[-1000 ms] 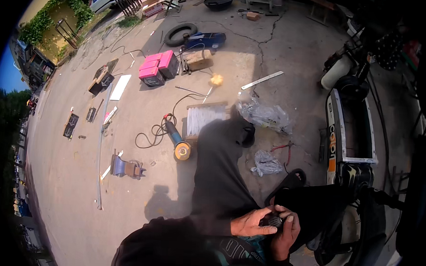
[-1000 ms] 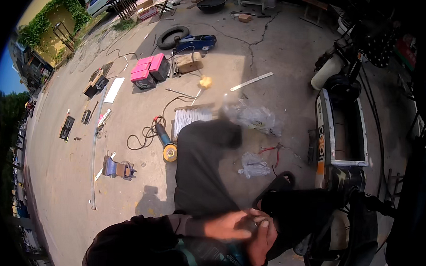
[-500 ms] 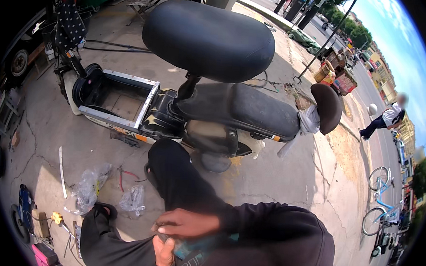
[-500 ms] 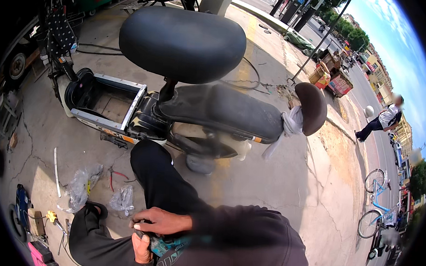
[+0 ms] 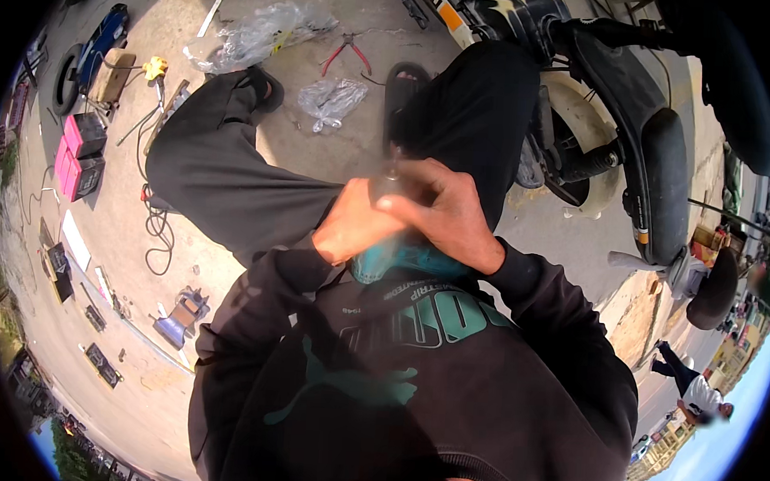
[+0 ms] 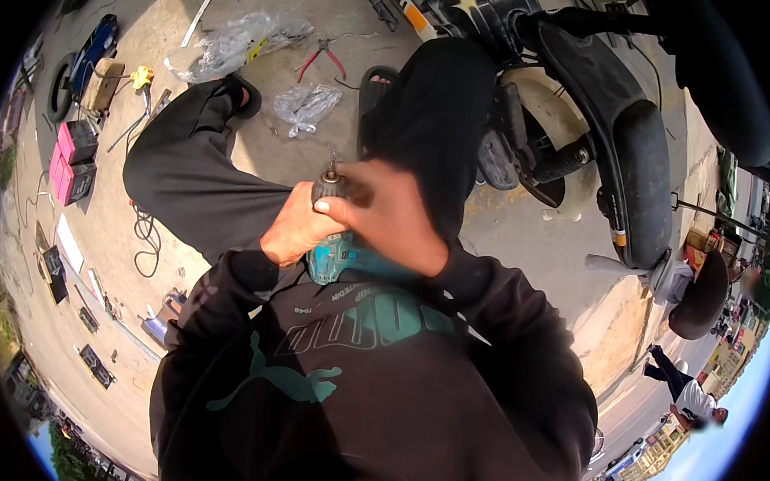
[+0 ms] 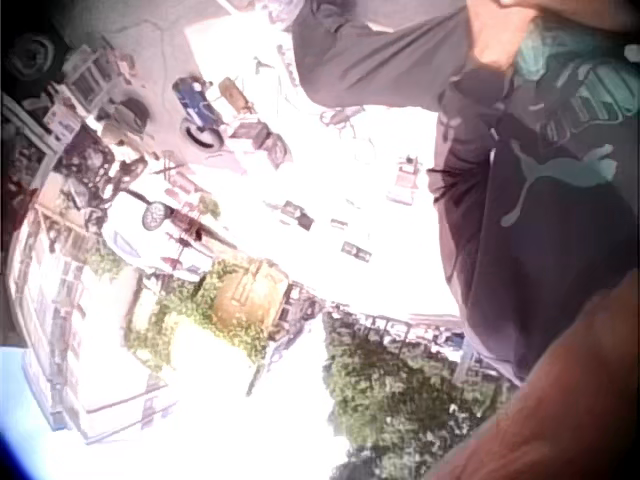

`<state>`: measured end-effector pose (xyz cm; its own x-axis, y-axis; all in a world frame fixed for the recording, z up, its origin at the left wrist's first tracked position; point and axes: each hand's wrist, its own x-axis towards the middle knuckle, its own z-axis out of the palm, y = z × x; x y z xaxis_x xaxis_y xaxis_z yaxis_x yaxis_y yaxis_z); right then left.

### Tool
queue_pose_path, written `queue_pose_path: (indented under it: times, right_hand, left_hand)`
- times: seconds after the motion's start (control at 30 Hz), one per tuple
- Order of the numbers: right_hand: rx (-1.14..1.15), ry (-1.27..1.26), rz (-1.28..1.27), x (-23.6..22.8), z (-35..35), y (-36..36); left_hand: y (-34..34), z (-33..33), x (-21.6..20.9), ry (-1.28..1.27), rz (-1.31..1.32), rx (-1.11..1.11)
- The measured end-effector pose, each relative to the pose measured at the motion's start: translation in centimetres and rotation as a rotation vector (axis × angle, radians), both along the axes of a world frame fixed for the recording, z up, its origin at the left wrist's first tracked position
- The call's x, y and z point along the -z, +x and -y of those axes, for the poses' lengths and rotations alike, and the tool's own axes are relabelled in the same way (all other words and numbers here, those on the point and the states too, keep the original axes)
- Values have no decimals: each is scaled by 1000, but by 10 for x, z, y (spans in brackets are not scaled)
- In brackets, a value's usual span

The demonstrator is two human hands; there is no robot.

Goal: The person installs a metal frame onto the rear of an electric scooter. They position the frame, then use a cordless drill to secure it with screws. The person also handles a plastic bag containing hardware and a small wooden stool.

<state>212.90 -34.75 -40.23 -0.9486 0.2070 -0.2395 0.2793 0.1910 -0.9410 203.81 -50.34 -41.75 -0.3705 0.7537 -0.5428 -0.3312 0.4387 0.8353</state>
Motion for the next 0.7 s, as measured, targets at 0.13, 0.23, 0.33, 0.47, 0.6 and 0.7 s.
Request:
queue_pose_path:
  times: [0.13,0.23,0.33,0.47,0.6,0.7]
  right_hand:
    - [10,-195,-59,-14,-33,-3]
    - [-121,704,-335,-23,-65,-1]
    - [-259,1228,-909,-15,-69,-8]
    - [-716,1506,-1347,-30,-33,-22]
    - [-982,1528,-1325,-41,-10,-67]
    - [-998,1520,-1618,-26,-4,-85]
  left_hand:
    - [8,10,-8,125,-106,-4]
    - [7,19,-10,109,-17,34]
    - [3,19,-2,188,38,16]
    - [-7,21,2,351,241,38]
    - [-8,16,9,347,248,75]
    - [-6,-2,20,318,238,58]
